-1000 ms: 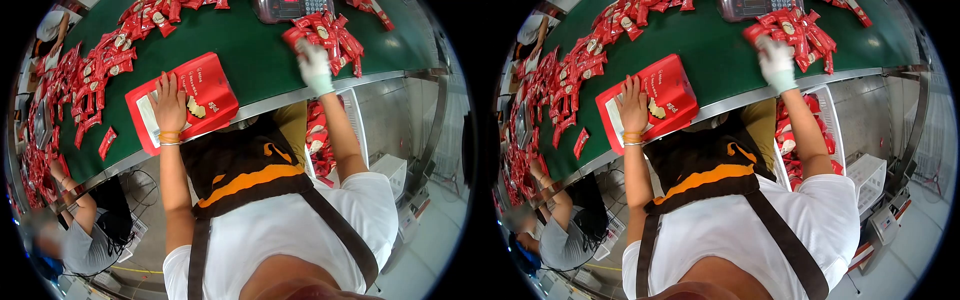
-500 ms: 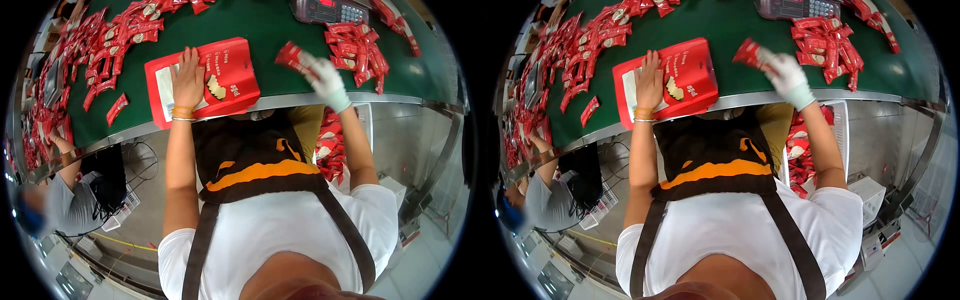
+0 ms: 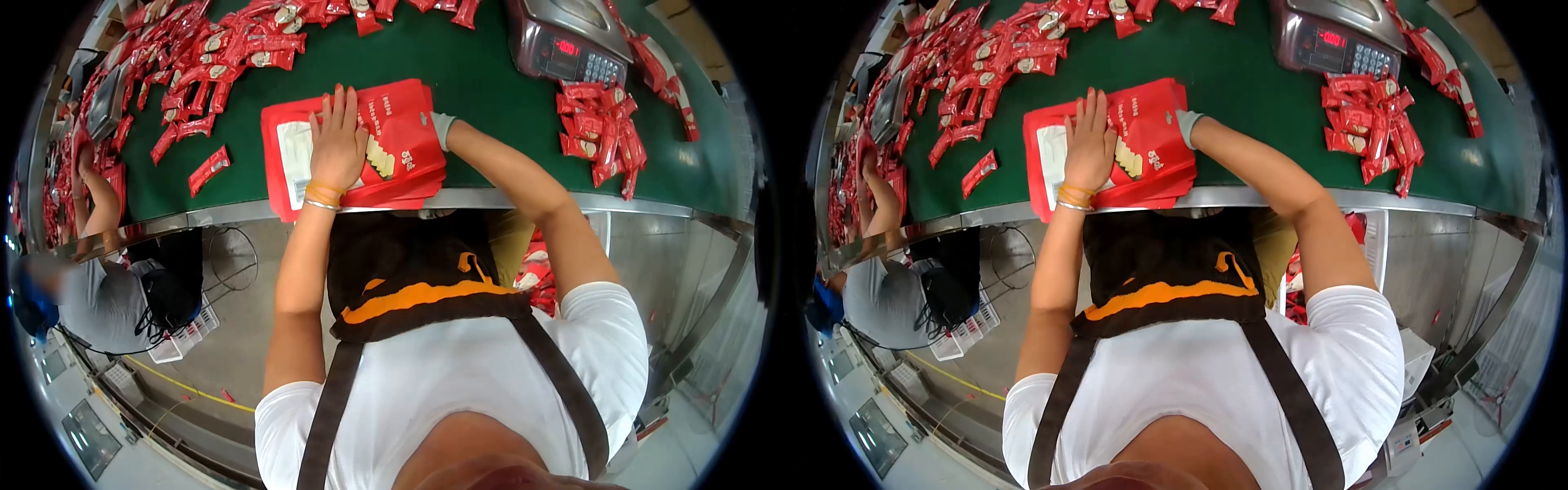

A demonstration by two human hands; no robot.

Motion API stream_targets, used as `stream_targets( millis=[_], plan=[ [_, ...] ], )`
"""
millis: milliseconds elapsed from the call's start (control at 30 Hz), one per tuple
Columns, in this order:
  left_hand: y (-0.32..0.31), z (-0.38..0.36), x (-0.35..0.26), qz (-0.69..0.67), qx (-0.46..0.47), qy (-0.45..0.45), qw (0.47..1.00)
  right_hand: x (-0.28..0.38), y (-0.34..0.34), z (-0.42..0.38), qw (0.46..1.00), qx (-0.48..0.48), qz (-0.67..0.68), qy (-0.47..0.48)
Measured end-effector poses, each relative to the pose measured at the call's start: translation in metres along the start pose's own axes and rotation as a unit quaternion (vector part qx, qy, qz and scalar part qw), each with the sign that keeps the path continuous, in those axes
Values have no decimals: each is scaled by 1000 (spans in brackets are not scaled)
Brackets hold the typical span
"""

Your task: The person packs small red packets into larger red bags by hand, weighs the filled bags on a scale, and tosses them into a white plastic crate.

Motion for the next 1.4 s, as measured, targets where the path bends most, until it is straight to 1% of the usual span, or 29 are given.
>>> stream_targets(
  millis=[67,100,133,200,267,300,333,367,400,433,567,667,767,800,833,867,900,933,967,1000,1033,1067,1133,1200,1233,1300,1333,1367,1400],
  plan=[
    [7,-2,-5,113,11,12,993,7,-2,-6,1000,-27,10,8],
    [10,-3,-9,146,6,-1,989,11,-1,-12,998,-58,16,19],
    [13,-3,-11,144,-4,-2,990,17,2,-23,993,-108,16,40],
    [17,-10,-9,134,-15,33,990,31,4,-52,977,-199,-14,76],
    [18,-9,-10,134,-31,36,990,38,6,-64,967,-223,-90,79],
    [15,-9,-13,129,-23,10,991,41,8,-71,952,-253,-155,79],
    [11,-11,-18,125,-13,-19,992,36,9,-69,953,-249,-155,76],
    [11,-10,-18,120,-27,-32,992,16,6,-61,979,-185,-90,8],
    [12,-12,-17,121,-28,-28,992,-2,1,-52,991,-117,-26,-59],
    [13,-12,-16,104,-17,-24,994,6,1,-44,996,-82,-28,25],
    [16,-11,-13,85,-14,-23,996,17,6,-40,999,-37,13,3],
    [19,-8,-17,89,-17,-29,995,23,9,-35,988,38,-132,70],
    [23,-8,-16,87,-3,-29,996,30,15,-23,946,116,-269,140],
    [24,-8,-17,81,-8,-27,996,56,25,-14,945,112,-274,139],
    [24,-8,-17,74,-2,-22,997,70,35,-2,937,199,-277,-79],
    [25,-6,-15,68,5,-16,998,67,52,-1,877,276,-261,-293],
    [25,-4,-15,68,3,-17,998,78,82,35,921,261,-229,-178],
    [25,-4,-15,60,-1,-13,998,90,105,60,950,241,-190,-61],
    [25,-4,-15,52,-4,-10,999,100,128,87,947,-17,-264,-182],
    [25,-3,-15,52,-1,-11,999,116,144,118,894,-191,-405,-6],
    [25,-3,-14,50,0,-10,999,121,148,134,855,-323,-406,22],
    [25,-3,-14,48,2,-7,999,109,148,156,856,-323,-404,21],
    [23,-3,-14,45,-1,-8,999,82,156,182,809,-380,-446,-56],
    [25,-6,-10,40,-2,-1,999,73,153,183,824,-380,-416,-65],
    [26,-6,-11,38,-10,-5,999,79,148,173,804,-372,-458,-77],
    [25,-7,-10,31,-12,-8,999,94,139,122,835,-377,-401,-7],
    [23,-7,-9,25,-11,-4,1000,96,137,92,875,-338,-347,20],
    [23,-8,-8,25,-17,-2,1000,100,134,57,896,-318,-298,81],
    [21,-8,-8,25,-20,-4,999,107,128,15,883,-333,-317,94]
  ],
)
Point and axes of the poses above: each hand's wrist, its own z-axis towards the middle knuckle, its own y-axis out of the back of the hand, x = y × z, the point moved 7 cm from there along z, towards the middle knuckle, and after that the axes turned 8 degrees about z, right-handed, at the moved point
